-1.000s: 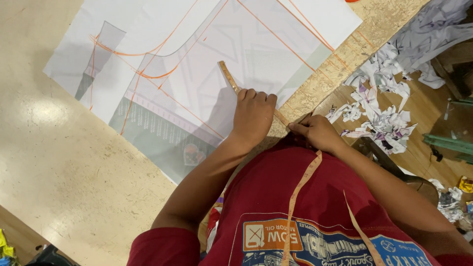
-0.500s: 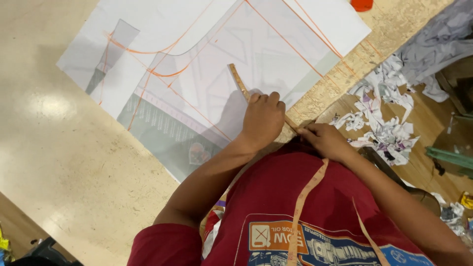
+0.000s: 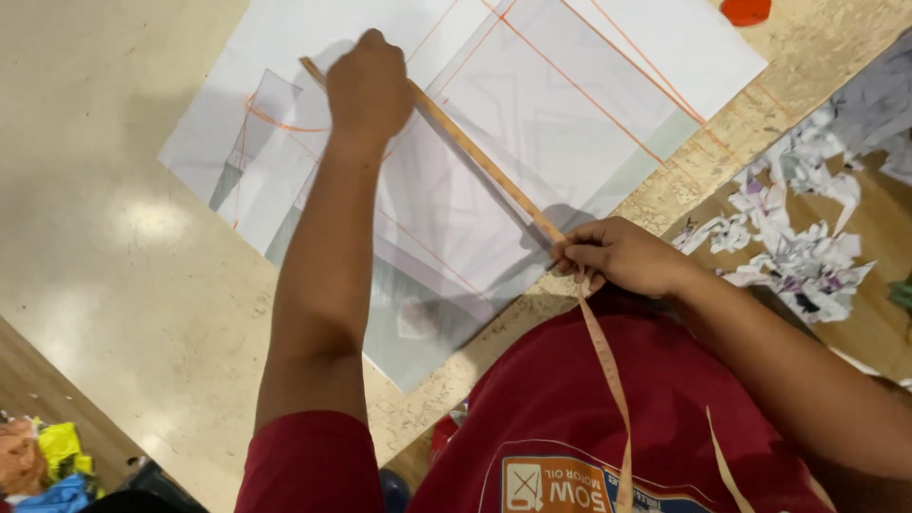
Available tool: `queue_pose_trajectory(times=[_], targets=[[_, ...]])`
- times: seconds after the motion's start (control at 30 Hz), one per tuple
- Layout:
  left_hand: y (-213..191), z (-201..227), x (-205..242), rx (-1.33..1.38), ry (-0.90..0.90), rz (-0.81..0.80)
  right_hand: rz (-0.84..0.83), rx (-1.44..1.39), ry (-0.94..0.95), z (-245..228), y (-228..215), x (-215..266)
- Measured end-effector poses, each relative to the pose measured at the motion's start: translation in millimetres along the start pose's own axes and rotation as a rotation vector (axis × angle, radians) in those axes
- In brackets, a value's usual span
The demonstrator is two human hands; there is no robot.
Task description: The person uses a set square and orange chalk to draw lines on a large sheet of paper. They then use scissors to cut along the drawn lines, creating a pattern. A measuring tape is also used to measure sections of the paper.
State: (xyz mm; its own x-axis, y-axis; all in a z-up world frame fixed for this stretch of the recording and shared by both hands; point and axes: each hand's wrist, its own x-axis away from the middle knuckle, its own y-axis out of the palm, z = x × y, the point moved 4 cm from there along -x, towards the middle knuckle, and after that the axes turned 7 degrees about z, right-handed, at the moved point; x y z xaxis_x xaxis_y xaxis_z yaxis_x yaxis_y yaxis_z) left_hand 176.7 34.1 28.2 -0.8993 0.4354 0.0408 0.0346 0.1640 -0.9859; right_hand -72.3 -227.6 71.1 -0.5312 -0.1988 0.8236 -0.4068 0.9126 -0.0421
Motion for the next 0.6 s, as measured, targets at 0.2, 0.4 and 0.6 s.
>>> queue_pose_trajectory(times=[0.2, 0.4, 0.6], targets=[[2.9, -14.0, -25.9, -0.108, 0.018, -0.372, 0.025, -0.057, 0.043, 12.1, -2.5, -5.0], [38.2, -38.4, -38.8, 0.021, 0.010, -0.313, 0.047, -0.026, 0.045, 16.4, -10.4, -2.1], [68.6, -60.2, -36.5, 0.090, 0.149, 0.037, 0.147, 0.101, 0.151, 17.9, -26.4, 7.9]])
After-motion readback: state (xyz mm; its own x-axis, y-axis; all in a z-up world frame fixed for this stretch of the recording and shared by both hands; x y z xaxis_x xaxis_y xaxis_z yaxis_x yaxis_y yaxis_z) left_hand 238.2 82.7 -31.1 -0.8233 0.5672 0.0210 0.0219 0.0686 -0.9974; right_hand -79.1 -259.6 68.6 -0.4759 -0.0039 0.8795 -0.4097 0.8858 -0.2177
